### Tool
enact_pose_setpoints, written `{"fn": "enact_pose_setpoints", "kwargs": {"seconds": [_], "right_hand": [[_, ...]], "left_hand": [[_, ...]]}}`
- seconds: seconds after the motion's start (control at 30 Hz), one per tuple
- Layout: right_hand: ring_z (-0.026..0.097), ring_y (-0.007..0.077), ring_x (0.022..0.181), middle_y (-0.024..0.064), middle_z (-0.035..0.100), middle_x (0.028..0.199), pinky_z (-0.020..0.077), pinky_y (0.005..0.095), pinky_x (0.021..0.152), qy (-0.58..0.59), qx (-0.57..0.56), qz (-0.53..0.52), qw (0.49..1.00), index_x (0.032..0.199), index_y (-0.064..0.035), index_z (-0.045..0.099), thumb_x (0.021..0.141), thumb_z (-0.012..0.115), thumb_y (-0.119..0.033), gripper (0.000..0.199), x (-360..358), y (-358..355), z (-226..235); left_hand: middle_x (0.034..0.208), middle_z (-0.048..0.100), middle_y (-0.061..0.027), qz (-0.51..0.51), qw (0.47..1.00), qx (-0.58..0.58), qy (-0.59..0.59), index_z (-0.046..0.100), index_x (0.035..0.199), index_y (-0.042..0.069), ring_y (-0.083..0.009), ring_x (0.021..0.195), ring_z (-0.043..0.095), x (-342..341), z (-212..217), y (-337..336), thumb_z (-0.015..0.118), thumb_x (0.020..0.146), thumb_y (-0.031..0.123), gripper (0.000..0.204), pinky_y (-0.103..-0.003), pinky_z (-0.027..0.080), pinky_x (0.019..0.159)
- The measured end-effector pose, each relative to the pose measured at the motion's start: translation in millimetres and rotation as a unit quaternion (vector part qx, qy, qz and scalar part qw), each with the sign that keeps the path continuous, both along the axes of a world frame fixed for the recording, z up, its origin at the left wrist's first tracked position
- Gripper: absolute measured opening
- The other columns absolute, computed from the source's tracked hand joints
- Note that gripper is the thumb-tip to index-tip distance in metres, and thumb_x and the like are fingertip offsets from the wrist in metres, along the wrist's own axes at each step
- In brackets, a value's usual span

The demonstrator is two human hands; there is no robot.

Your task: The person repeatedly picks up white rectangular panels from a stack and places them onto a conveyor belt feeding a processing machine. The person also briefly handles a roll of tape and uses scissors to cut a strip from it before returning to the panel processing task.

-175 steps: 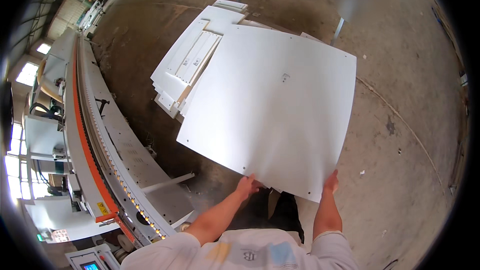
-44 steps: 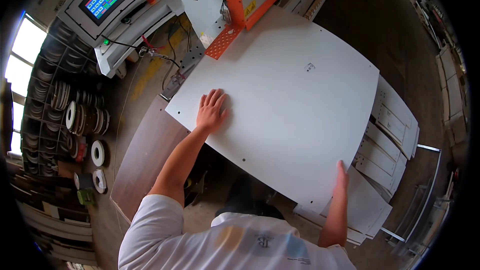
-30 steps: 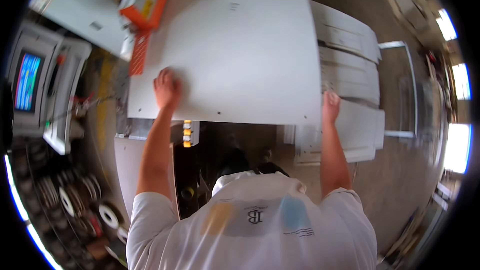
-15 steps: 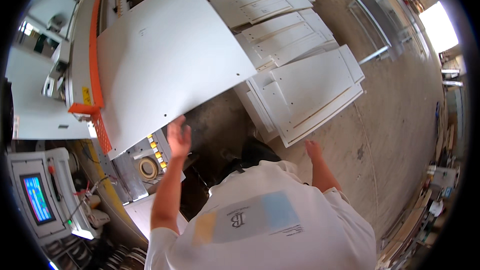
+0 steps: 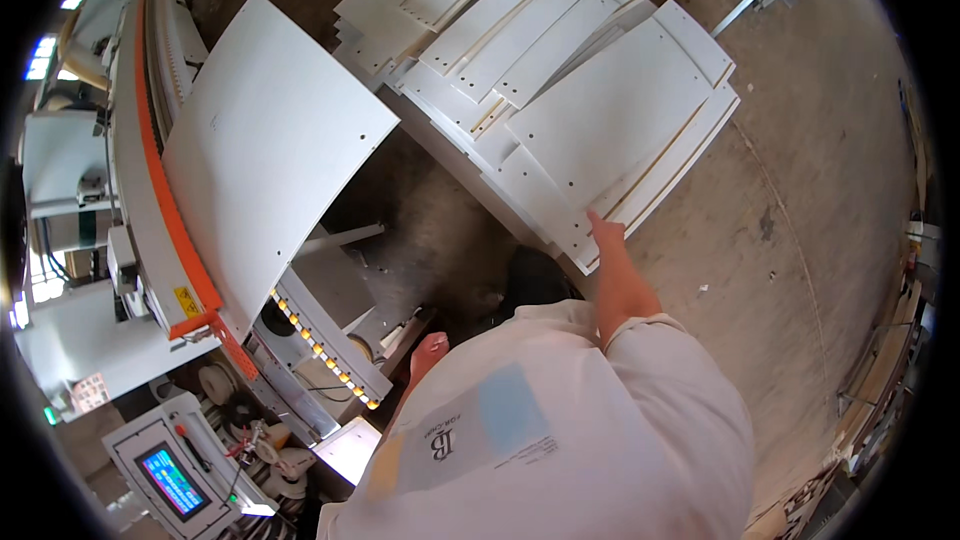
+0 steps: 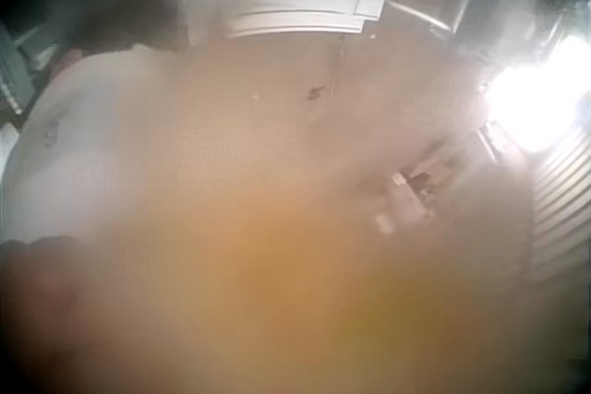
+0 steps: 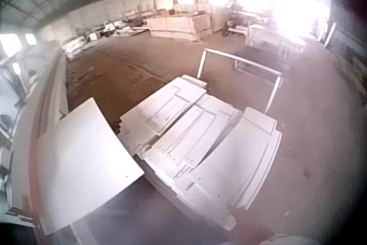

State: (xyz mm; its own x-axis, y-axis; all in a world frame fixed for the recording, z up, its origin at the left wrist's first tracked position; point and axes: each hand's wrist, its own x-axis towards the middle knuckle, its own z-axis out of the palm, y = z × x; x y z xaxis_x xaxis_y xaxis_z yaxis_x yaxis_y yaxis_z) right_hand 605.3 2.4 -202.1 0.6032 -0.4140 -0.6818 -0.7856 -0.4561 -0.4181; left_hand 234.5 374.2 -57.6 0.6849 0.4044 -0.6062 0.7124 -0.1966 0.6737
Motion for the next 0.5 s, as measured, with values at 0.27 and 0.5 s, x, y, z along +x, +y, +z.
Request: {"fn": "enact_pose_setpoints", "kwargs": {"seconds": [0.27,0.5], "right_hand": [[0.026,0.0377,0.149,0.0258,0.014,0.163,0.0326,0.0481,0.118,0.131,-0.117,-0.152,0.973,0.153,0.0141,0.002,0.054,0.082,-0.078,0.157,66,64,31],[0.052,0.0345,0.131,0.0206,0.032,0.158,0.0489,0.0452,0.103,0.136,-0.114,-0.105,0.978,0.153,0.0077,0.015,0.059,0.085,-0.069,0.14,85,63,105]], "left_hand": [[0.106,0.073,-0.0128,-0.077,0.988,0.032,0.131,0.069,0.116,0.007,-0.0227,0.1,0.07,1,-5,41,0.06,0.097,0.032,0.033,-0.035,0.052,0.093],[0.101,0.074,-0.0097,-0.088,0.985,-0.075,0.131,0.066,0.121,0.008,-0.0186,0.097,0.071,36,-1,23,0.063,0.097,0.036,0.037,-0.033,0.054,0.086]]}}
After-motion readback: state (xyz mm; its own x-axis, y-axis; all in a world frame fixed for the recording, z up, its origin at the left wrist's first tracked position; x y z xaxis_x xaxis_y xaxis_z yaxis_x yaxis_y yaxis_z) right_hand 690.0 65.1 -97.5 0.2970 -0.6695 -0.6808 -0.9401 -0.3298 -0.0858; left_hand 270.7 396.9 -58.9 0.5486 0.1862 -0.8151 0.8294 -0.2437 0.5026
